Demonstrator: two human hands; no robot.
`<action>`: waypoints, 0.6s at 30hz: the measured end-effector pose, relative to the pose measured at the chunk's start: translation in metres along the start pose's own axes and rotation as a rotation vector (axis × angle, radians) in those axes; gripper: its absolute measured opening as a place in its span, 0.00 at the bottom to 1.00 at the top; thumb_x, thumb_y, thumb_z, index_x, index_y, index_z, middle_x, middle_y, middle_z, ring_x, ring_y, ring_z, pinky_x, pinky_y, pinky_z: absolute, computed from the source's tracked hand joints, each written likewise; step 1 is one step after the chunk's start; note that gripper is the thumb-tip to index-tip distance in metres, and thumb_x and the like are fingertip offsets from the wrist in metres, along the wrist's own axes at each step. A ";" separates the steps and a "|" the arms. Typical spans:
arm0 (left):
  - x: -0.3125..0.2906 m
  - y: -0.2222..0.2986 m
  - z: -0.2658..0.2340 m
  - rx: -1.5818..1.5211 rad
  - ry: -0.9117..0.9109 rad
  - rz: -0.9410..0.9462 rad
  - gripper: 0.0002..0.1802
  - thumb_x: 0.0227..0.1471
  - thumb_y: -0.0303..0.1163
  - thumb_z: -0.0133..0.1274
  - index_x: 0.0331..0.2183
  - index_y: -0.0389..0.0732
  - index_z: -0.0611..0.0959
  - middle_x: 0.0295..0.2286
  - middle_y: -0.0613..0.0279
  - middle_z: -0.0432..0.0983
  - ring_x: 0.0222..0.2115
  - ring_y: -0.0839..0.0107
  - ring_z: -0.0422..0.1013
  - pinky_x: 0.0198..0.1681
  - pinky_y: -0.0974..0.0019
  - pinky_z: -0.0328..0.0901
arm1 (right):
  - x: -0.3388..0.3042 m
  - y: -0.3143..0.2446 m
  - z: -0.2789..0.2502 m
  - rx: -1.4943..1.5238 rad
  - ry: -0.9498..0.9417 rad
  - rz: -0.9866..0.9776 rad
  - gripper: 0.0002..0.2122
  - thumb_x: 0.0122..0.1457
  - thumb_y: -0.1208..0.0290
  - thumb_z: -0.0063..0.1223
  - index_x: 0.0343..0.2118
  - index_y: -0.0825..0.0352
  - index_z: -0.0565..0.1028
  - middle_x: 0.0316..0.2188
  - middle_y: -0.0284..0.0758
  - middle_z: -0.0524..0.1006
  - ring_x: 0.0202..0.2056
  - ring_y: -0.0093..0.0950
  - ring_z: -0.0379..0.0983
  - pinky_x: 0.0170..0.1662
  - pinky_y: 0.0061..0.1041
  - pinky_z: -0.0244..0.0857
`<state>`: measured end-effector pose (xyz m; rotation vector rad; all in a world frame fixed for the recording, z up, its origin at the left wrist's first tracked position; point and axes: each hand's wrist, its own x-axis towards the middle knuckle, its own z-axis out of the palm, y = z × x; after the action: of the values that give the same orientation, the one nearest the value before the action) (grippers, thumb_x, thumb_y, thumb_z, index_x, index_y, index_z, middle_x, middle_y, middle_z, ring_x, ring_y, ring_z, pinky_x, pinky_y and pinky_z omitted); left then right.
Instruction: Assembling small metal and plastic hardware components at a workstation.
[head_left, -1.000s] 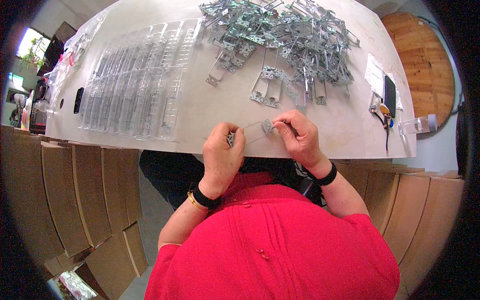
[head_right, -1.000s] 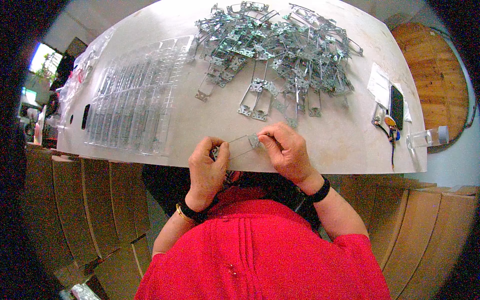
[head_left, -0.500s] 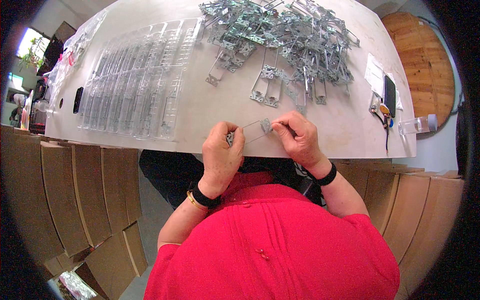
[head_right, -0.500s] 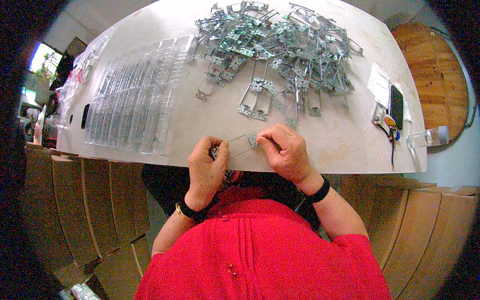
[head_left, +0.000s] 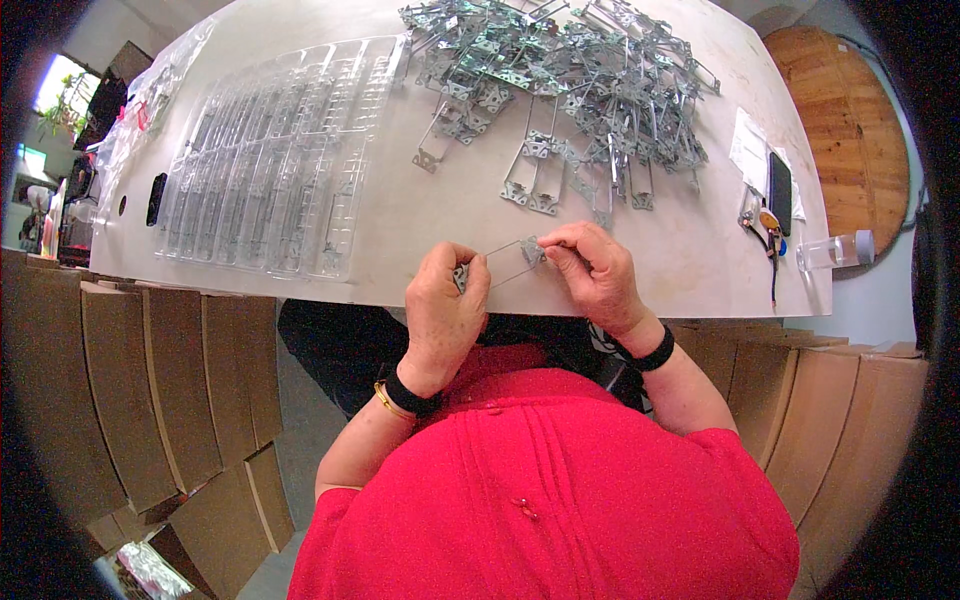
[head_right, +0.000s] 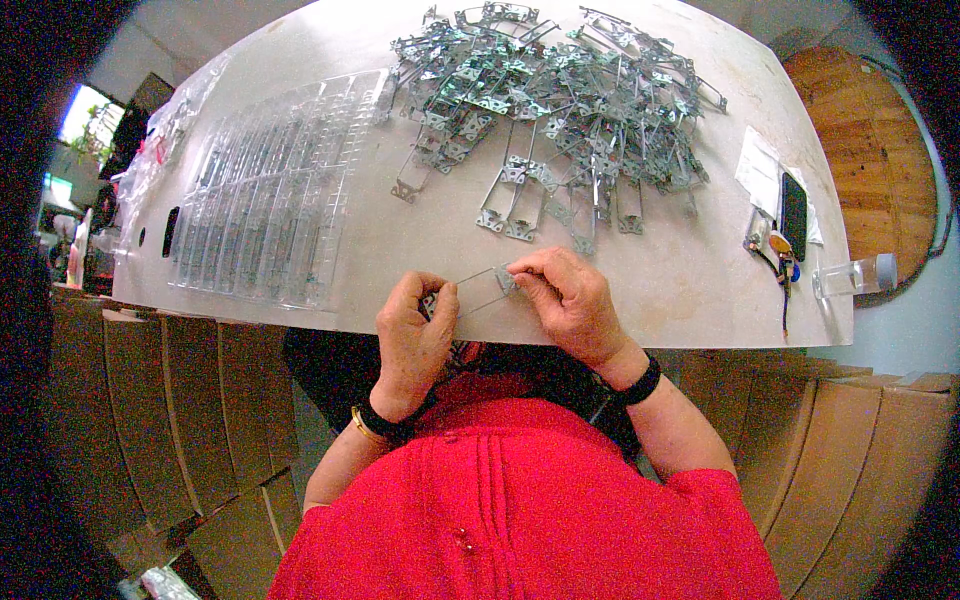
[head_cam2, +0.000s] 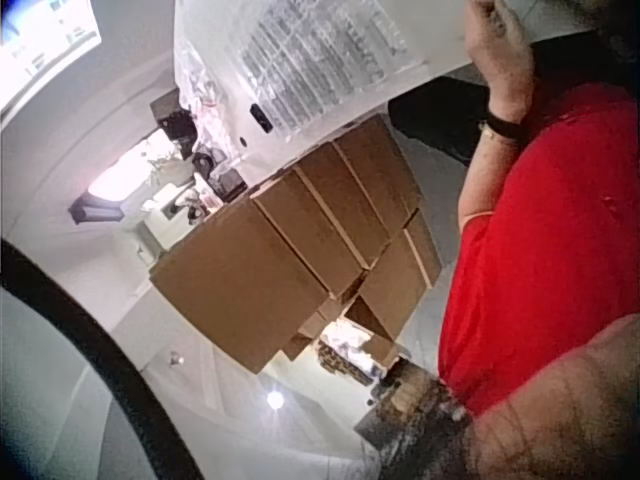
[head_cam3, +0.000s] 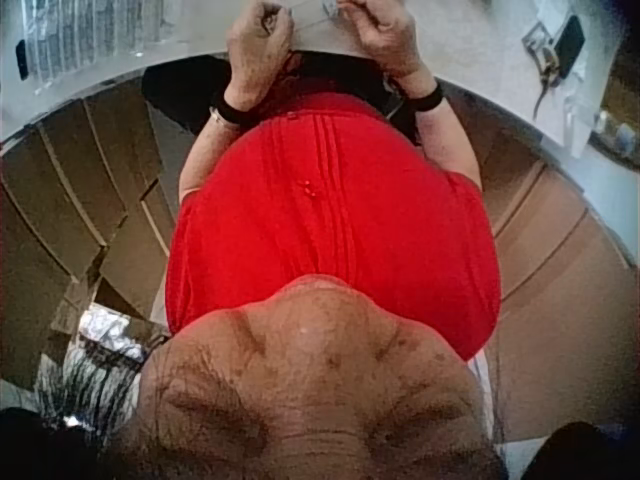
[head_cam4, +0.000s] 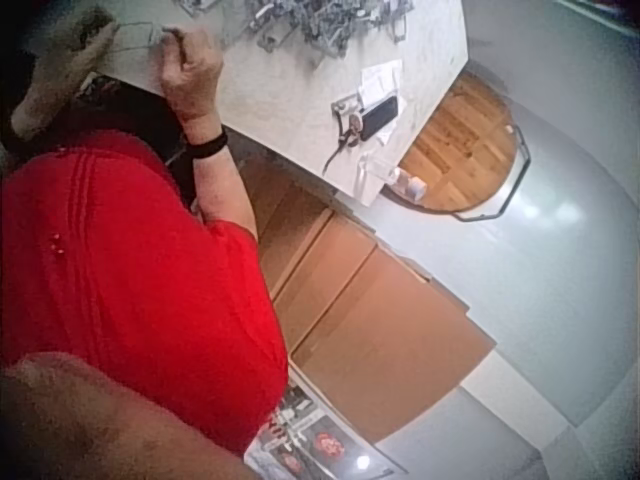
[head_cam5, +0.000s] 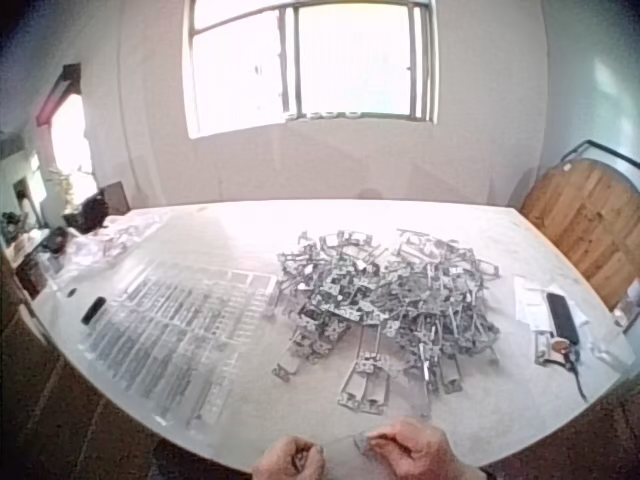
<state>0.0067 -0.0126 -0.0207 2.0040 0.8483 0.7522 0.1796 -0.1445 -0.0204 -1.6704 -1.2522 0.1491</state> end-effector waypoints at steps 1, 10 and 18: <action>0.000 0.001 0.000 0.000 -0.002 -0.001 0.08 0.59 0.30 0.59 0.33 0.33 0.83 0.28 0.52 0.80 0.26 0.66 0.74 0.33 0.62 0.69 | -0.001 0.000 -0.001 0.013 -0.009 0.034 0.04 0.60 0.78 0.64 0.36 0.67 0.80 0.32 0.38 0.81 0.34 0.37 0.79 0.38 0.31 0.72; 0.000 0.005 -0.002 -0.001 -0.019 -0.040 0.08 0.59 0.30 0.60 0.33 0.34 0.83 0.28 0.51 0.81 0.27 0.64 0.76 0.34 0.61 0.70 | -0.001 0.001 -0.003 -0.003 -0.023 0.052 0.03 0.62 0.77 0.62 0.37 0.67 0.80 0.32 0.38 0.81 0.34 0.36 0.79 0.38 0.31 0.72; 0.000 0.001 0.000 -0.010 0.000 -0.013 0.08 0.59 0.30 0.60 0.34 0.34 0.83 0.28 0.51 0.81 0.27 0.64 0.76 0.34 0.61 0.70 | -0.001 -0.003 -0.003 -0.034 -0.011 0.044 0.03 0.61 0.76 0.63 0.34 0.67 0.79 0.31 0.39 0.80 0.33 0.40 0.78 0.36 0.33 0.71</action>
<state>0.0069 -0.0133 -0.0199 1.9876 0.8553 0.7478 0.1794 -0.1474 -0.0173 -1.7295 -1.2323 0.1647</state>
